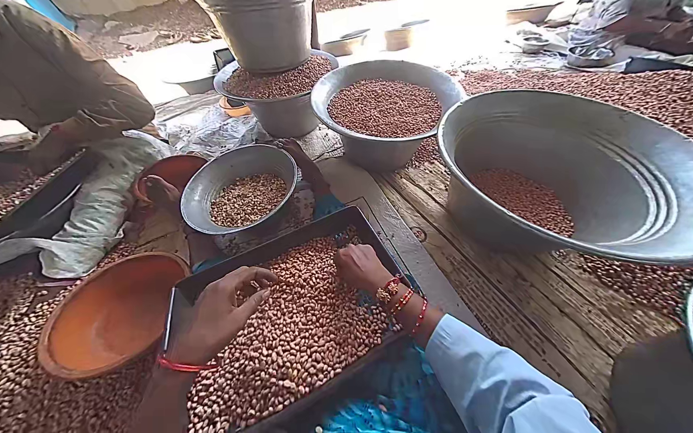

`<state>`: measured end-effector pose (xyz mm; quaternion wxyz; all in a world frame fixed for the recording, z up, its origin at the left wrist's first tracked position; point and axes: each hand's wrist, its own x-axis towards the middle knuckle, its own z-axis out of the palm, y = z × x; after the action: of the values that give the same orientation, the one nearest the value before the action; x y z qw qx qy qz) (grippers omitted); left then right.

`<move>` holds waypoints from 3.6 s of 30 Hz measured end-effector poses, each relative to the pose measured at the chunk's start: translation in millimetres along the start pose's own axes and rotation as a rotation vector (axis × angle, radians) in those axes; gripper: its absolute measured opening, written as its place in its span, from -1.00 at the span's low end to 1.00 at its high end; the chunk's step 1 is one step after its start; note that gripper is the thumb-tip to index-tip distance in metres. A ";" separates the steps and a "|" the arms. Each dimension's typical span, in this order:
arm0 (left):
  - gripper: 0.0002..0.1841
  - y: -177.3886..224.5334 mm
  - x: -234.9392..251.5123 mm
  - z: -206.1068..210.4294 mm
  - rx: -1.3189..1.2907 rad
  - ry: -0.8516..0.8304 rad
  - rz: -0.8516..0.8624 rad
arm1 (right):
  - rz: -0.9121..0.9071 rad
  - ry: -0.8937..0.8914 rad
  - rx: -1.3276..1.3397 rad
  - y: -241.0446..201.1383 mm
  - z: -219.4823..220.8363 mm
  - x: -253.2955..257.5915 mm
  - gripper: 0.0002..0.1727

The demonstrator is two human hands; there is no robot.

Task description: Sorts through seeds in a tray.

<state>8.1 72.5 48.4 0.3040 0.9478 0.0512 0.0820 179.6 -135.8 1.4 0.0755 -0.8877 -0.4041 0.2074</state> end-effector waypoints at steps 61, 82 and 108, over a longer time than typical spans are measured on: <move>-0.84 -1.0 -27.0 98.7 0.158 -0.062 0.160 | -0.296 -0.214 0.009 14.3 6.6 -12.9 -0.76; -0.74 -1.8 -8.3 77.0 -0.686 -0.094 -0.125 | -0.505 0.067 0.410 44.8 4.7 -36.4 -0.73; -0.86 43.8 -61.9 100.0 0.130 -0.182 0.055 | -0.079 -0.150 0.109 12.6 22.3 -67.6 -0.77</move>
<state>-31.9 -28.8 -13.9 0.2431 0.9700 0.0027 0.0002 139.0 -195.5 -1.8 0.1014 -0.8476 -0.4314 0.2917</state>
